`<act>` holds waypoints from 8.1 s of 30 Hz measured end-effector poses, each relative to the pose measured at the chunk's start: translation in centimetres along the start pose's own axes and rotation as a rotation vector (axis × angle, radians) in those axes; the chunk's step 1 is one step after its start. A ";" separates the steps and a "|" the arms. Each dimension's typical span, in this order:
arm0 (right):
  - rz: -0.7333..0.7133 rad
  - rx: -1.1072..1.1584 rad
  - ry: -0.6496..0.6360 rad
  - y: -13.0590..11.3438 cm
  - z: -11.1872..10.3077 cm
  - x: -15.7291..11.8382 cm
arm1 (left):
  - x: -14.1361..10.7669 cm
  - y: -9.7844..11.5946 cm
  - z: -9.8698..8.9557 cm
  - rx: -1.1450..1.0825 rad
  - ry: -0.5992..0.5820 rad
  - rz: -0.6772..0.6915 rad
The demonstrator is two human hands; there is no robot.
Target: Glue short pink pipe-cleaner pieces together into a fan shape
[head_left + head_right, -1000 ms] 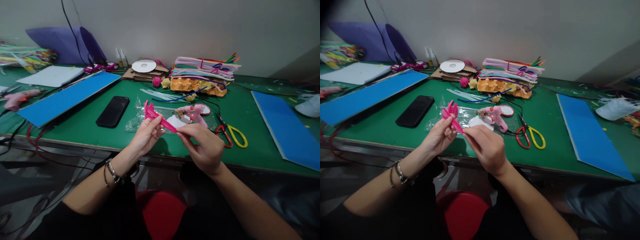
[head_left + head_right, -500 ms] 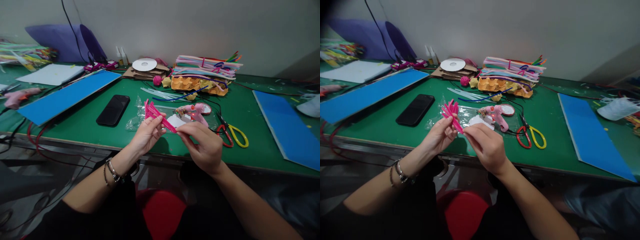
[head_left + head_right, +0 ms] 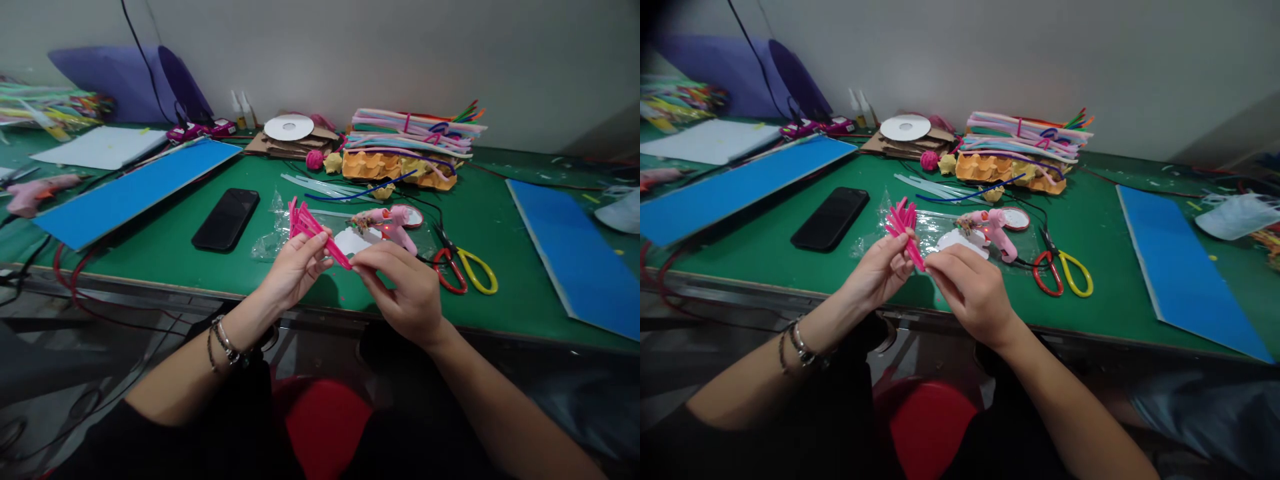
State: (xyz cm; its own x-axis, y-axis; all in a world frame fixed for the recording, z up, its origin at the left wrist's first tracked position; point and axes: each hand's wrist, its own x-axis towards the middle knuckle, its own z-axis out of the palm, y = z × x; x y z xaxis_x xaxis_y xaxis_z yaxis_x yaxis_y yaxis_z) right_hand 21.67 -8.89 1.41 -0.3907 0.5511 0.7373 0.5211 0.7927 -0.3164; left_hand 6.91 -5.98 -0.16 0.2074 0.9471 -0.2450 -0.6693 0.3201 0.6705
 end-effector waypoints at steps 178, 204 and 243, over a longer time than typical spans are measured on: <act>0.105 0.008 0.058 0.2 0.0 0.0 | 0.3 -0.8 -1.2 0.525 -0.298 0.192; 0.150 0.111 0.068 0.2 -0.4 -0.2 | 0.2 -0.4 -0.8 0.448 -0.283 0.182; 0.137 0.185 0.063 0.0 -0.1 -0.2 | 0.1 -0.6 -0.8 0.408 -0.277 0.182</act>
State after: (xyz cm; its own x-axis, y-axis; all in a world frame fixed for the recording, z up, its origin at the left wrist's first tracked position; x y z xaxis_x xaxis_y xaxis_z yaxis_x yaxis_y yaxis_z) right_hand 21.87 -9.01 1.30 -0.2744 0.6441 0.7141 0.4154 0.7491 -0.5160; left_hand 6.79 -6.05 -1.12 0.3311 0.9418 0.0582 -0.3916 0.0810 0.9166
